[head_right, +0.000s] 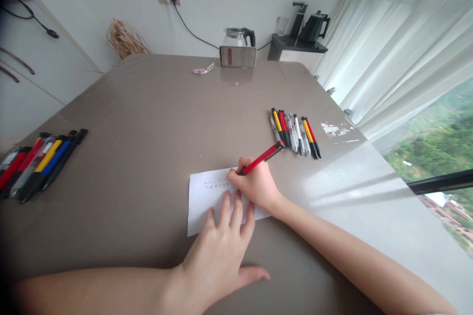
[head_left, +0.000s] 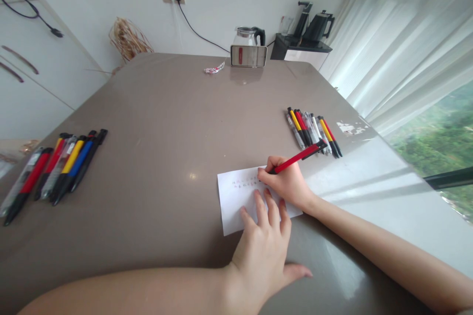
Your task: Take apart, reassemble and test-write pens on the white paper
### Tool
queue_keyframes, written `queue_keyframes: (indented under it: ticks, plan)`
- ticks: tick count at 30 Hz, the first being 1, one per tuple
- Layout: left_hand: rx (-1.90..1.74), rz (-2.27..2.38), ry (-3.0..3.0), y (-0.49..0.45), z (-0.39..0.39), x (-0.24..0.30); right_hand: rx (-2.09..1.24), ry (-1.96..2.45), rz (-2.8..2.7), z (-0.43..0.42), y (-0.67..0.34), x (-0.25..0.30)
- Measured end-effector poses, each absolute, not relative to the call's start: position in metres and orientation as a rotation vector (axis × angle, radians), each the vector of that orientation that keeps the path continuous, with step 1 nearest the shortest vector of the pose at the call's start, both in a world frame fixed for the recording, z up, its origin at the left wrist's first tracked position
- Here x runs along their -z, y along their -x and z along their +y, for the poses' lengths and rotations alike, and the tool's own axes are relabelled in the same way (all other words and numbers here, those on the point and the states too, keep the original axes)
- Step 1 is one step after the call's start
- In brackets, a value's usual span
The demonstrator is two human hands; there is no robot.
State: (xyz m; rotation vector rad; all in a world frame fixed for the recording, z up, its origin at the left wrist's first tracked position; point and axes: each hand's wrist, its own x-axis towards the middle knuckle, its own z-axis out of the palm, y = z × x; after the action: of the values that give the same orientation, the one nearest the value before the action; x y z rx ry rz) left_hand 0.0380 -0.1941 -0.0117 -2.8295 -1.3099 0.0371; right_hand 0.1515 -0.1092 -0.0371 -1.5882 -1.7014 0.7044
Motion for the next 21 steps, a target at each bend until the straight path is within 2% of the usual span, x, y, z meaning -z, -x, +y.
queue_keyframes:
  ticks: [21]
  plan:
    - [-0.062,-1.311,2.822,-0.0385,-0.1938,0.0116,-0.681,1.581,-1.716,-0.1093,-0.1512,0.0364]
